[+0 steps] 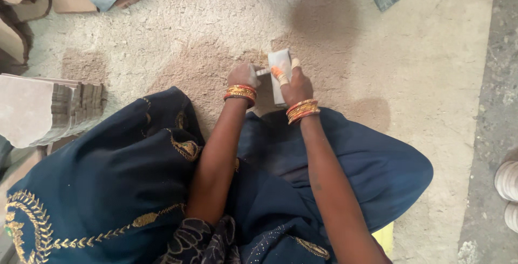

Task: The person sits on the floor and smooths the edges of small stone pieces using a sanding block. They hold each stone with one hand and rub the sanding block along its edges, then place the finished pieces into a nearby basket.

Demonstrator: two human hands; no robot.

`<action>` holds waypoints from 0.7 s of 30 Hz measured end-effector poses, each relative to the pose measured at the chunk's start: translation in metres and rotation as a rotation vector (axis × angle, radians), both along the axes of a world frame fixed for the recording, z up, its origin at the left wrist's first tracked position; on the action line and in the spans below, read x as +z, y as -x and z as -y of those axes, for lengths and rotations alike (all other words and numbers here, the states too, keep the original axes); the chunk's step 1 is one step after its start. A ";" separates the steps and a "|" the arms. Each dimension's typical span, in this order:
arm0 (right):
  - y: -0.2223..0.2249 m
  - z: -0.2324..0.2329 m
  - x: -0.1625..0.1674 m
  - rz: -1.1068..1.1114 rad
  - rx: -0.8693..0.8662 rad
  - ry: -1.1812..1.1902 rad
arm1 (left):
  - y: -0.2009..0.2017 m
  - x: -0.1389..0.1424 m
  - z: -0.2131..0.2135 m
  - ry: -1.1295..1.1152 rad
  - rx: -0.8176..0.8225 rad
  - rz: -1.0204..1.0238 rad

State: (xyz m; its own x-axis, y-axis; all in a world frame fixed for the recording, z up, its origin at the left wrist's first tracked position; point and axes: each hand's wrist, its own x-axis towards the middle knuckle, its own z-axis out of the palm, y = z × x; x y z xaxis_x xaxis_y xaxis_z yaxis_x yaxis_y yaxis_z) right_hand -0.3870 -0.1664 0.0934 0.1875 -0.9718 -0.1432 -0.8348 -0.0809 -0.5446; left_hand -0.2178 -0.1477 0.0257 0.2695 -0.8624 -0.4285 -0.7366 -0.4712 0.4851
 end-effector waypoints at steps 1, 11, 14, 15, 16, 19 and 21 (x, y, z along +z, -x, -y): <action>-0.001 -0.008 -0.002 0.017 -0.001 -0.011 | -0.004 -0.001 -0.001 0.008 0.006 -0.018; -0.001 -0.027 0.000 -0.002 -0.103 0.037 | -0.019 -0.003 -0.010 0.096 0.019 -0.027; 0.002 -0.017 -0.013 -0.067 -0.159 -0.037 | -0.018 -0.011 -0.011 0.026 0.015 -0.034; 0.001 -0.014 -0.018 -0.085 -0.150 -0.042 | -0.019 -0.011 -0.011 -0.020 0.000 -0.020; 0.000 -0.011 -0.024 -0.101 -0.144 -0.044 | -0.020 -0.009 -0.008 -0.063 -0.016 -0.005; -0.006 -0.007 -0.037 -0.148 -0.111 -0.114 | -0.027 0.006 -0.003 0.132 -0.069 -0.133; -0.012 -0.007 -0.041 -0.147 -0.117 -0.092 | -0.032 0.044 0.009 0.153 -0.083 -0.116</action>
